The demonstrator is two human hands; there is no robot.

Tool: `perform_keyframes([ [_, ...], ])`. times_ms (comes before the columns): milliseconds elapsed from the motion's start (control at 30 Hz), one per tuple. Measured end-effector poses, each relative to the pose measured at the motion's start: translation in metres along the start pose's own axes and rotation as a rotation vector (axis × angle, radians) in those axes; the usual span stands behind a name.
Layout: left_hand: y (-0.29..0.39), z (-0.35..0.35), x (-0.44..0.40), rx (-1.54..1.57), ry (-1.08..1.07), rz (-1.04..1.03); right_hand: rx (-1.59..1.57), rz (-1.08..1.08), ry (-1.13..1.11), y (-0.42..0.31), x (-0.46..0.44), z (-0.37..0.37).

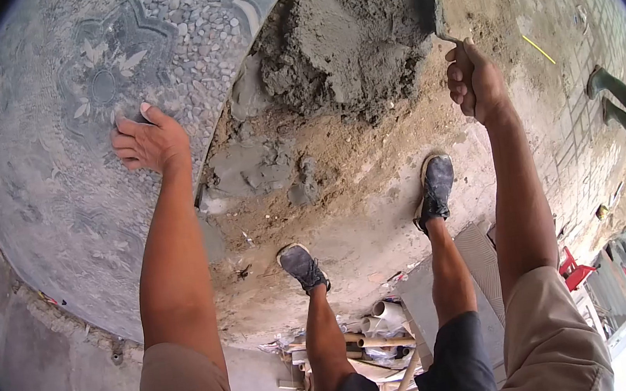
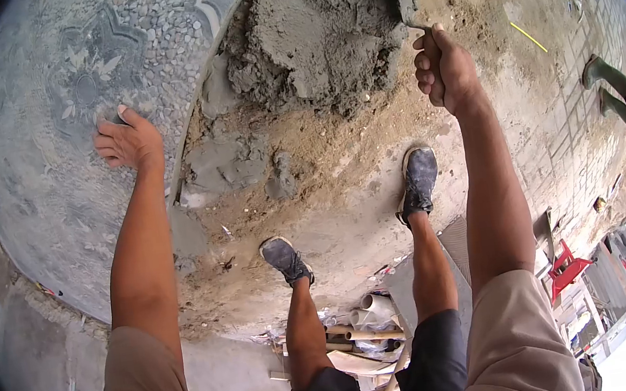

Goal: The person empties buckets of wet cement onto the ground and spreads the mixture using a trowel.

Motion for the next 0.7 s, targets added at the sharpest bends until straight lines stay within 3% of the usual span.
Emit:
perform_keyframes([
  [233, 0.0, -0.005, -0.001, -0.017, -0.011, 0.022, -0.101, -0.266, -0.372, 0.054, 0.009, -0.03],
  [333, 0.001, -0.005, -0.002, -0.02, 0.018, 0.007, 0.102, -0.22, -0.295, 0.079, 0.023, -0.061],
  [467, 0.0, -0.002, 0.0, -0.022, -0.052, 0.031, 0.461, -0.047, -0.217, 0.105, 0.039, -0.074],
  [533, 0.002, -0.001, -0.003, -0.021, -0.014, 0.012, 1.102, 0.563, 0.15, 0.111, 0.051, -0.073],
  [567, 0.0, 0.0, -0.001, -0.024, -0.009, 0.018, 1.102, 0.57, 0.144, 0.11, 0.049, -0.071],
  [633, 0.001, 0.0, -0.002, -0.006, -0.058, 0.027, 1.181, 0.812, 0.257, 0.096, 0.039, -0.069],
  [700, 0.001, -0.001, -0.003, 0.0, -0.048, 0.023, 1.261, 0.813, 0.335, 0.067, 0.003, -0.063],
])
Point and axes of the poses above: each hand's wrist, its own x-axis away from the middle knuckle, its own z-axis out of the back of the hand, y = z × x, the point moved 1 cm from there along -x, towards the middle knuckle, and after that the axes turned 5 degrees about -z, right-handed, at the moved point
